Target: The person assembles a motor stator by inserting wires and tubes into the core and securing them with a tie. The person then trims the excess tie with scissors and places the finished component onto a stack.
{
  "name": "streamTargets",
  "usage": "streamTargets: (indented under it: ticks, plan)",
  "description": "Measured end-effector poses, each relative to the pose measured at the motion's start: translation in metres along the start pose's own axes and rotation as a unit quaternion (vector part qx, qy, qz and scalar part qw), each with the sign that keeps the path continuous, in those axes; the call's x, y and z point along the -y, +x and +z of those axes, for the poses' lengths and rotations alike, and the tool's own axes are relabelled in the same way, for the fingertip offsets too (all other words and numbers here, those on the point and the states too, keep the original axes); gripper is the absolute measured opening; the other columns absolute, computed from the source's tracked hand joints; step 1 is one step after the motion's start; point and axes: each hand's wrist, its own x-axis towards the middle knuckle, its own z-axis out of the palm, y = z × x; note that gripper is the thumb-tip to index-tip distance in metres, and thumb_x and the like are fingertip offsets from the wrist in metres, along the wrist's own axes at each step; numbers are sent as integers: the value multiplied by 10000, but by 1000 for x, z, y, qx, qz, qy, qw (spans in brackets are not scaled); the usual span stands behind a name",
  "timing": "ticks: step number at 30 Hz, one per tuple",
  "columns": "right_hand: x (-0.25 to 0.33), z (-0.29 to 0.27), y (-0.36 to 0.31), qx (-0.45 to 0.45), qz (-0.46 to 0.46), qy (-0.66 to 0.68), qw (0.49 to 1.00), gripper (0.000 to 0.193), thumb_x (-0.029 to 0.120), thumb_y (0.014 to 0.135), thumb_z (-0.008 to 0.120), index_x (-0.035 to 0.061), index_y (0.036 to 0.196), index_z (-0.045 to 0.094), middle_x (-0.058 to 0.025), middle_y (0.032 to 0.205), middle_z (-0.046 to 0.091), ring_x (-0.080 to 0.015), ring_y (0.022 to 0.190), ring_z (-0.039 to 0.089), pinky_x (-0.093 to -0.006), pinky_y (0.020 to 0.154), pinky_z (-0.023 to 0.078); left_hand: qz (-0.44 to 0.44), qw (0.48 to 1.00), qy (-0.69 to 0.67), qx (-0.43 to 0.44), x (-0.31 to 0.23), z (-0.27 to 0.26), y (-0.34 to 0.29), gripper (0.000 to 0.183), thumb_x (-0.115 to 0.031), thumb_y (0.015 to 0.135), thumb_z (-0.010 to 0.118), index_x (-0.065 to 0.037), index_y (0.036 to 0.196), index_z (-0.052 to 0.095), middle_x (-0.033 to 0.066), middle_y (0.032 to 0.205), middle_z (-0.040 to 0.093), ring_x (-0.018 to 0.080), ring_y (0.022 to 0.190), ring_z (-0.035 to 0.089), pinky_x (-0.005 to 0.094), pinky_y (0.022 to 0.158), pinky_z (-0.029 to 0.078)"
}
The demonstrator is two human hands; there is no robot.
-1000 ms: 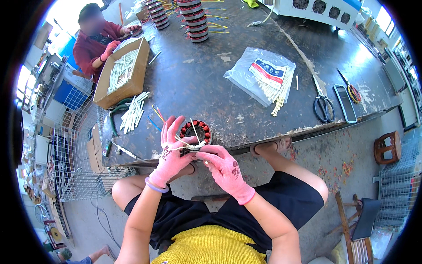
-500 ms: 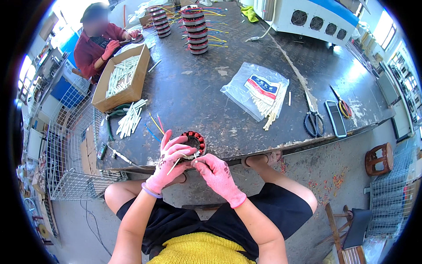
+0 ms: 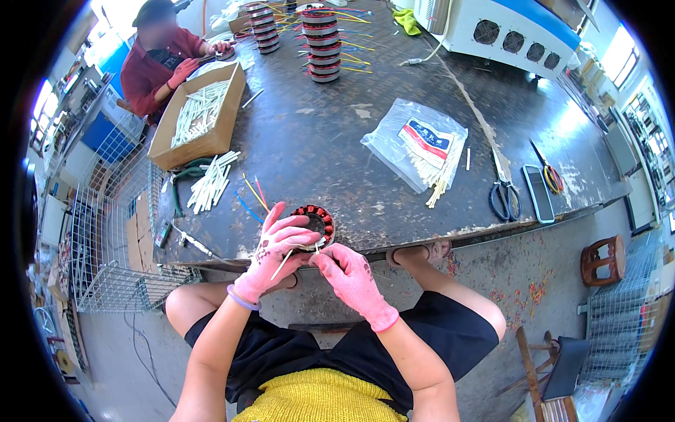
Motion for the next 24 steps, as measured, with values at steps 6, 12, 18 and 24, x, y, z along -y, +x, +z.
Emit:
streamTargets:
  ticks: [6, 12, 18, 24]
  plan:
    - [-5, 3, 2, -14, -34, 22, 999, 207, 216, 1029, 589, 29, 1024, 678, 63, 814, 565, -10, 703, 435, -188, 612, 346, -6, 1000, -1, -1, -1, 0, 0, 511, -119, 616, 855, -167, 1110, 733, -6, 1126, 716, 240, 1206, 609, 562, 1197, 264]
    - [-9, 1, 5, -29, 27, 43, 998, 198, 200, 1026, 585, 26, 1036, 679, 60, 811, 565, -10, 697, 434, -183, 609, 343, -11, 1000, -11, 1, -1, 0, 1, 498, -110, 636, 846, -172, 1117, 732, -4, 1130, 715, 238, 1209, 607, 562, 1199, 262]
    - [-1, 4, -2, -2, -22, 23, 999, 172, 154, 1022, 560, 25, 1060, 667, 61, 825, 561, -13, 714, 444, -186, 629, 363, 4, 1000, -8, 7, 1, -2, 1, 491, -107, 645, 841, -174, 1119, 731, 1, 1134, 711, 238, 1209, 608, 563, 1199, 266]
    - [-1, 2, -3, -8, -37, -41, 998, 177, 152, 1028, 544, 25, 1068, 660, 50, 848, 578, -20, 734, 453, -190, 648, 381, 2, 1000, -3, 3, -1, -2, 1, 507, -104, 631, 849, -164, 1120, 732, 29, 1134, 709, 242, 1199, 612, 558, 1192, 283]
